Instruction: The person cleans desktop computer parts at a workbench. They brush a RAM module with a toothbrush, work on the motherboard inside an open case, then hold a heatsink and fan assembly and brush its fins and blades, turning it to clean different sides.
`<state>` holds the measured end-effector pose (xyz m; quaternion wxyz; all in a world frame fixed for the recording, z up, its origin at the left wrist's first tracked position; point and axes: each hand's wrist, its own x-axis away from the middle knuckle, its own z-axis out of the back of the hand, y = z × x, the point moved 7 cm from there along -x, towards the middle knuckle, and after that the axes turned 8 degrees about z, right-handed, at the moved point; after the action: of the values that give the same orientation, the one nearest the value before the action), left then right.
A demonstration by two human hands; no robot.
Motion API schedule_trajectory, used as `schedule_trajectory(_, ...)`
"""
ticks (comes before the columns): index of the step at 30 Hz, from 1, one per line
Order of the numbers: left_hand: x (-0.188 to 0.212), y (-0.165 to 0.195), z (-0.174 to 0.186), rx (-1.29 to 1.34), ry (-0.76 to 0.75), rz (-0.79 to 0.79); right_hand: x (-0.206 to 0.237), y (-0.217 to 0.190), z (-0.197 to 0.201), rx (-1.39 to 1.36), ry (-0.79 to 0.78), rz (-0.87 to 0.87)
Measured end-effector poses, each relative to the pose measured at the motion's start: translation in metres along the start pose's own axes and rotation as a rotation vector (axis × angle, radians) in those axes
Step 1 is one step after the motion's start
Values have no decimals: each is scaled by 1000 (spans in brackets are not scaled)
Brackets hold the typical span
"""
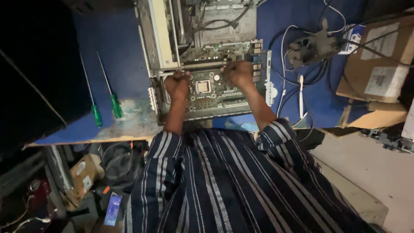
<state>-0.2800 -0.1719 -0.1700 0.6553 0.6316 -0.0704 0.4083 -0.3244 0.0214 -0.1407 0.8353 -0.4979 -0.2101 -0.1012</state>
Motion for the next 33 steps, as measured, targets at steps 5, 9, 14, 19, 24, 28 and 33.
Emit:
schedule_trajectory(5, -6, 7, 0, -5, 89, -116, -11, -5, -4, 61, -28, 178)
schedule_trajectory(9, -3, 5, 2, 95, 91, -77, -5, -16, 3, 184, 80, 242)
schedule_trajectory(14, 14, 10, 10, -6, 64, -145, 22, -26, 8, 322, 197, 209)
schedule_trajectory(19, 34, 1, 21, 182, -163, -18, 59, -30, 24, 26, 175, 411)
schedule_trajectory(24, 74, 3, 48, -100, -241, -211, 124, -19, 72, 285, 373, 658)
schedule_trajectory(28, 126, 28, 90, -523, 178, -887, 156, 8, 94, 620, 582, 668)
schedule_trajectory(33, 129, 4, 105, -652, 352, -878, 140, 63, 96, 156, 575, 515)
